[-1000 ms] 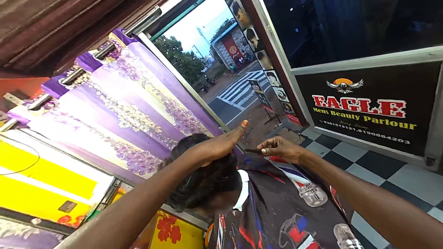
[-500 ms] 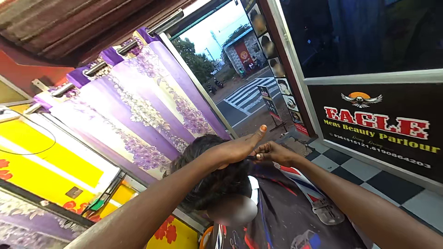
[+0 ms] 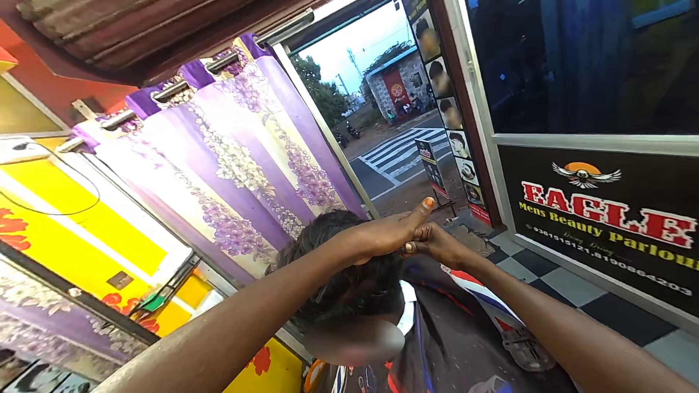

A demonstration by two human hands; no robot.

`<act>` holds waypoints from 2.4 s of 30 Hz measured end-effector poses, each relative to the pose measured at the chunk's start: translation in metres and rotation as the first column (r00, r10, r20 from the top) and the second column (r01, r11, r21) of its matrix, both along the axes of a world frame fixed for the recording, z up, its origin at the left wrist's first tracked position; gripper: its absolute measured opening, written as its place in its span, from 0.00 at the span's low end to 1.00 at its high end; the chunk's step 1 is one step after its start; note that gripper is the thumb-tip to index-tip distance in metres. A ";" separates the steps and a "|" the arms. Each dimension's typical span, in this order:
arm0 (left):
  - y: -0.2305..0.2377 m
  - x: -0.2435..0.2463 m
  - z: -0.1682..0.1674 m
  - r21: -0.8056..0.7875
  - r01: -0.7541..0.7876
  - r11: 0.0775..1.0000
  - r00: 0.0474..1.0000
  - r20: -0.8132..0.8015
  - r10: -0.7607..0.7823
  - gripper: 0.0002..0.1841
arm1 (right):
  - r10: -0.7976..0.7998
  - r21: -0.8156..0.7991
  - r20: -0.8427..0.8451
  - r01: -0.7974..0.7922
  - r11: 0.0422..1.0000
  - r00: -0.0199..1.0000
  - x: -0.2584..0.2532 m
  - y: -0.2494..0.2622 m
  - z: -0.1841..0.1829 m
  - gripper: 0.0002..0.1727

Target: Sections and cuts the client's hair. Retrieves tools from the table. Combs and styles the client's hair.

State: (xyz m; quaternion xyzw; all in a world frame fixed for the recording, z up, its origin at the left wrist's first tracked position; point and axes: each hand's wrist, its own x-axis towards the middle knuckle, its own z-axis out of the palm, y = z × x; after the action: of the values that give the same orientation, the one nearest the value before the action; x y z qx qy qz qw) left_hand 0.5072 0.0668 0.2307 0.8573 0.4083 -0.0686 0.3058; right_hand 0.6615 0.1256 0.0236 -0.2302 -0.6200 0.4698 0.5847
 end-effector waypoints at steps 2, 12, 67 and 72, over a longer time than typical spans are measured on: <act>0.000 -0.002 0.001 -0.005 -0.022 1.000 1.000 0.011 0.022 0.45 | -0.009 0.010 0.000 0.009 1.000 1.000 0.001 -0.001 0.000 0.08; -0.004 -0.004 0.004 -0.040 -0.049 0.998 0.996 0.073 0.051 0.44 | -0.040 -0.028 0.001 0.040 0.999 0.999 0.000 -0.004 -0.006 0.08; -0.033 -0.084 0.058 0.203 0.231 0.951 0.483 0.825 -0.293 0.44 | -0.856 0.679 0.018 0.622 0.389 0.516 -0.082 -0.111 0.056 0.12; -0.040 -0.168 -0.003 0.885 -0.169 0.434 0.513 0.455 -0.728 0.29 | -0.880 0.668 -0.004 0.656 0.351 0.476 -0.083 -0.125 0.063 0.12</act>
State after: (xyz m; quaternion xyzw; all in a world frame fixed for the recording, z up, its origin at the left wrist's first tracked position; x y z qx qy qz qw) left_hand 0.3389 0.0266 0.2282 0.8754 0.0198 0.4818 -0.0340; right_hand 0.5787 0.0002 0.0864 -0.3865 -0.6377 -0.1361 0.6523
